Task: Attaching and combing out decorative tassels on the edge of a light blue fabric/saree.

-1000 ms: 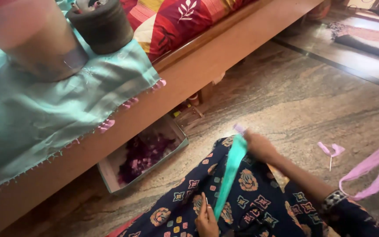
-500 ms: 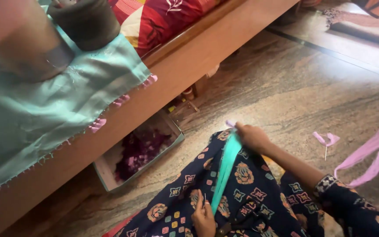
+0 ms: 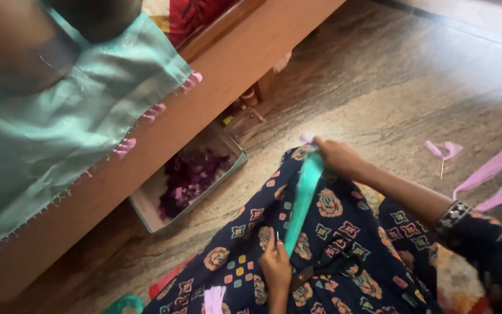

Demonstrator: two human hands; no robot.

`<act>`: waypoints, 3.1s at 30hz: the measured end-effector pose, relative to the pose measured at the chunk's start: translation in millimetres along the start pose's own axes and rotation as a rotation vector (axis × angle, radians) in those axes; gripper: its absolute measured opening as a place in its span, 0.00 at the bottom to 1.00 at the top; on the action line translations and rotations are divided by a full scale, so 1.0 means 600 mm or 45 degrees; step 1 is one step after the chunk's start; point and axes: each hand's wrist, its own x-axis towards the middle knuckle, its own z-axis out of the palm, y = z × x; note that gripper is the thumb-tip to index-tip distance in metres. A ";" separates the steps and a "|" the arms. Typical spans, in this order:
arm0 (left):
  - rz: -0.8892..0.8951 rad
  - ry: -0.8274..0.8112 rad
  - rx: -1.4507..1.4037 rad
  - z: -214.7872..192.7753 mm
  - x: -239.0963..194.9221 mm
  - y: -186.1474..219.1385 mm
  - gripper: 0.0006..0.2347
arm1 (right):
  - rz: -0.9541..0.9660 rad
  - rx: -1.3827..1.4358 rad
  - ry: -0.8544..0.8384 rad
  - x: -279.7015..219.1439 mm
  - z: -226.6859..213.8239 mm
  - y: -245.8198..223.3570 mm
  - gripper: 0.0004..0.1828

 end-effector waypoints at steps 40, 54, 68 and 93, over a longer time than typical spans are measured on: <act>0.030 -0.150 0.907 -0.036 -0.022 0.089 0.14 | 0.011 -0.548 -0.623 -0.023 -0.085 -0.024 0.41; 0.049 -0.125 0.816 -0.039 -0.023 0.098 0.14 | -0.227 -0.405 -0.599 -0.038 -0.043 -0.022 0.40; 0.086 -0.132 0.813 -0.040 -0.020 0.084 0.14 | 0.130 -0.131 -0.485 -0.046 -0.039 -0.045 0.35; 0.059 0.056 0.552 -0.046 -0.020 0.094 0.15 | -0.080 -0.173 -0.441 -0.059 -0.055 -0.058 0.39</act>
